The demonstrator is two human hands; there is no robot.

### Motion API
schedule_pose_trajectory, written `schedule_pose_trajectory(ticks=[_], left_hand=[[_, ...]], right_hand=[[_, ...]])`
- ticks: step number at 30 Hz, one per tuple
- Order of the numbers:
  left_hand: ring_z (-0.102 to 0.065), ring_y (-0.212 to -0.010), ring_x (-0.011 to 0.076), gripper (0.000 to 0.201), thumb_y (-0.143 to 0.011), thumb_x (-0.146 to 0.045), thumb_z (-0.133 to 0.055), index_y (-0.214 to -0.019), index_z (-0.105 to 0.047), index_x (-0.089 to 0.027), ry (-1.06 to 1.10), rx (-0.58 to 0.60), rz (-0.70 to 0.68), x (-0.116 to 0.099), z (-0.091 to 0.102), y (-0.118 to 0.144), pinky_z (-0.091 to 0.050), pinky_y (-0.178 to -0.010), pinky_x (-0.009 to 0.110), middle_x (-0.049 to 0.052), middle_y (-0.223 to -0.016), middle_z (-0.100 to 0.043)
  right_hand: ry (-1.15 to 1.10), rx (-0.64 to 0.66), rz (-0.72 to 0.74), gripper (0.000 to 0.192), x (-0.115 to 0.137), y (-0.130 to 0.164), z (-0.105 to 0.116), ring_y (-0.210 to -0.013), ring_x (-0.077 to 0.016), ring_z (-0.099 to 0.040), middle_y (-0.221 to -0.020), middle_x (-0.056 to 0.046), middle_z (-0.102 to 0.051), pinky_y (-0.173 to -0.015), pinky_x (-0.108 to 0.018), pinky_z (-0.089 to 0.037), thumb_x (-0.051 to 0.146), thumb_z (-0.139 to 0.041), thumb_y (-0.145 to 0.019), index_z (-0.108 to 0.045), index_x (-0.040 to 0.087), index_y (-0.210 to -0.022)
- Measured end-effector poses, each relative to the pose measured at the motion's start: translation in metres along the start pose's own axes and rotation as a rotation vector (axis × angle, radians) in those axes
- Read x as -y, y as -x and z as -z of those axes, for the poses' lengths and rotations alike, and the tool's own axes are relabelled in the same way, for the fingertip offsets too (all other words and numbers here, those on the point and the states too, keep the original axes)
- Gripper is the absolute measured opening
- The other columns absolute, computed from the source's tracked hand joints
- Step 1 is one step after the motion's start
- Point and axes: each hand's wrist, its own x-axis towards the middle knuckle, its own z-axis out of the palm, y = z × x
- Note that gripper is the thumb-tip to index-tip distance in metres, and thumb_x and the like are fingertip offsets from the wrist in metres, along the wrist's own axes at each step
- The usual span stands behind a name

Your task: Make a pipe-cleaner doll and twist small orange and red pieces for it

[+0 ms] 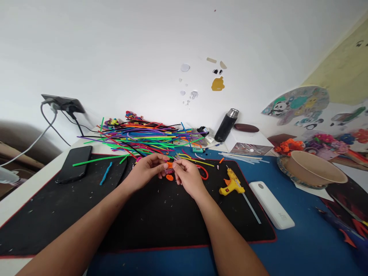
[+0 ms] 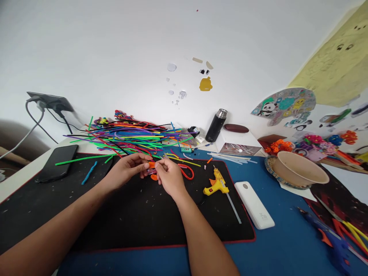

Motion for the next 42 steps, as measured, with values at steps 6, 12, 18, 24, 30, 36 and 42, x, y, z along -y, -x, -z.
schedule_pose_trajectory(ticks=[6,12,18,24,30,36,42], left_hand=[[-0.064,-0.065,0.0160,0.041,-0.080,-0.055,-0.079,-0.095,-0.069,-0.017,0.008,0.001,0.018,0.000,-0.002,0.000,-0.053,-0.062,0.030,0.002,-0.077,-0.071],[-0.062,-0.063,0.0140,0.041,-0.079,-0.054,-0.080,-0.092,-0.068,-0.017,-0.006,-0.060,0.003,0.002,-0.001,0.000,-0.053,-0.062,0.029,0.002,-0.082,-0.070],[-0.065,-0.066,0.0157,0.038,-0.082,-0.053,-0.077,-0.094,-0.068,-0.017,-0.017,-0.023,-0.008,0.009,-0.003,0.000,-0.054,-0.063,0.029,0.001,-0.078,-0.071],[-0.066,-0.066,0.0172,0.041,-0.082,-0.056,-0.076,-0.097,-0.069,-0.018,-0.031,-0.005,0.014,0.009,-0.003,0.000,-0.055,-0.062,0.030,0.002,-0.078,-0.072],[-0.062,-0.064,0.0158,0.036,-0.085,-0.055,-0.072,-0.089,-0.071,-0.018,-0.145,-0.007,-0.023,0.005,-0.003,0.002,-0.053,-0.062,0.028,0.001,-0.075,-0.070],[-0.061,-0.066,0.0172,0.044,-0.083,-0.061,-0.071,-0.094,-0.073,-0.019,-0.245,-0.359,-0.114,-0.006,0.023,-0.004,-0.050,-0.062,0.027,0.002,-0.076,-0.070],[-0.061,-0.065,0.0166,0.041,-0.080,-0.055,-0.072,-0.099,-0.072,-0.019,-0.233,-0.616,-0.165,-0.014,0.061,-0.018,-0.047,-0.058,0.026,0.003,-0.080,-0.071]], right_hand=[[0.002,0.023,-0.002,0.026,-0.001,0.000,0.000,-0.043,-0.0100,-0.049,-0.057,0.005,-0.055,-0.046,-0.023,-0.036,0.045,-0.060,-0.094,-0.065,0.019,-0.089],[-0.019,0.013,0.004,0.029,-0.001,-0.001,0.000,-0.044,-0.0098,-0.049,-0.058,0.005,-0.055,-0.046,-0.023,-0.036,0.048,-0.061,-0.094,-0.065,0.019,-0.091],[0.020,0.041,-0.032,0.023,-0.003,0.000,-0.003,-0.044,-0.0098,-0.049,-0.058,0.006,-0.056,-0.045,-0.022,-0.037,0.041,-0.060,-0.093,-0.064,0.019,-0.091],[0.085,0.007,-0.003,0.021,-0.002,0.000,-0.002,-0.044,-0.0107,-0.050,-0.057,0.006,-0.055,-0.045,-0.022,-0.038,0.040,-0.059,-0.092,-0.064,0.020,-0.088],[0.147,0.006,0.003,0.020,-0.001,0.002,-0.003,-0.045,-0.0110,-0.051,-0.058,0.005,-0.056,-0.046,-0.022,-0.039,0.039,-0.059,-0.092,-0.065,0.020,-0.088],[0.148,-0.014,0.016,0.020,-0.004,0.000,-0.001,-0.045,-0.0106,-0.052,-0.058,0.005,-0.055,-0.048,-0.022,-0.040,0.038,-0.059,-0.093,-0.065,0.020,-0.089],[0.243,0.007,0.019,0.016,-0.003,0.002,-0.004,-0.048,-0.0112,-0.054,-0.060,0.004,-0.059,-0.051,-0.022,-0.040,0.032,-0.059,-0.095,-0.068,0.021,-0.090]])
